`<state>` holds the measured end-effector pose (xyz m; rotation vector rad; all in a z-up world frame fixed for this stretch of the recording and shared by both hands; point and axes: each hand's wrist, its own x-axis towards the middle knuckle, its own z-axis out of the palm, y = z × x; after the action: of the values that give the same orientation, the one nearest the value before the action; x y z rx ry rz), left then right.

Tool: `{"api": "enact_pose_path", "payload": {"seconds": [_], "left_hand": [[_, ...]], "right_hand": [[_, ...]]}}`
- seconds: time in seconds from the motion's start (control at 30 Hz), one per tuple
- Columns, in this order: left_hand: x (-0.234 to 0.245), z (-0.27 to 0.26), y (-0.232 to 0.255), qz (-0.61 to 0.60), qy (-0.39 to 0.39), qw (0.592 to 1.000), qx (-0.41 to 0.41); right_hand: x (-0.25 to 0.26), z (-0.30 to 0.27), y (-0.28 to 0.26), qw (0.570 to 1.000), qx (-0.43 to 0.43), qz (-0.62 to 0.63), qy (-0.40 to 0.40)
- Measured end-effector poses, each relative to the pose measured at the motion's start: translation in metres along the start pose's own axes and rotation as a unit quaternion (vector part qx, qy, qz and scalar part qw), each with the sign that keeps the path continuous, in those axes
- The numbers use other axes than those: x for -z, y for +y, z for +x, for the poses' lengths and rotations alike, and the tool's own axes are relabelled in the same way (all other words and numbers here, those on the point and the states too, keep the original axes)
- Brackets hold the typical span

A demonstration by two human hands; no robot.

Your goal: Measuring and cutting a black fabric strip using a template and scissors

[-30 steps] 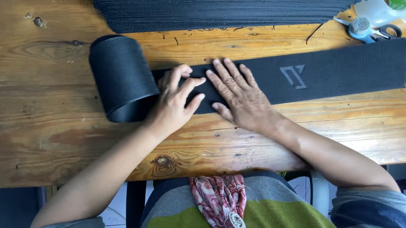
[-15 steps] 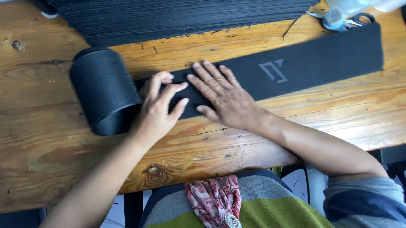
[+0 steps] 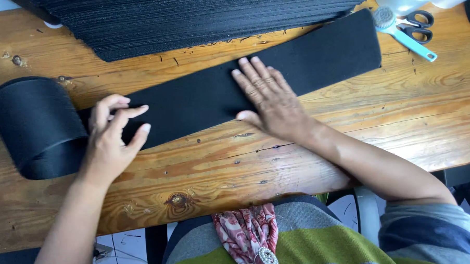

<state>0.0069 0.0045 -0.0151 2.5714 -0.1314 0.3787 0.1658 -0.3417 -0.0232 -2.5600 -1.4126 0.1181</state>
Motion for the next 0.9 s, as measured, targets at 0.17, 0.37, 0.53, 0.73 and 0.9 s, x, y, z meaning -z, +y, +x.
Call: {"api": "enact_pose_path", "payload": {"seconds": [0.17, 0.37, 0.53, 0.73, 0.9], "left_hand": [[0.015, -0.002, -0.012, -0.031, -0.022, 0.999, -0.014], [0.02, -0.008, -0.02, -0.038, -0.024, 0.999, -0.007], [0.019, -0.007, -0.02, -0.025, -0.016, 1.0, -0.006], [0.021, -0.009, -0.018, -0.022, -0.007, 1.0, 0.005], [0.022, -0.007, -0.016, -0.029, -0.012, 1.0, 0.003]], "right_hand": [[0.008, -0.029, 0.039, 0.996, -0.066, -0.046, 0.027], [0.023, -0.055, 0.081, 0.989, -0.145, 0.015, 0.014], [0.057, -0.055, 0.12, 0.984, -0.06, 0.146, 0.079], [0.072, -0.051, 0.147, 0.973, -0.139, 0.181, 0.037], [0.066, -0.062, 0.158, 0.961, -0.165, 0.201, 0.091]]}}
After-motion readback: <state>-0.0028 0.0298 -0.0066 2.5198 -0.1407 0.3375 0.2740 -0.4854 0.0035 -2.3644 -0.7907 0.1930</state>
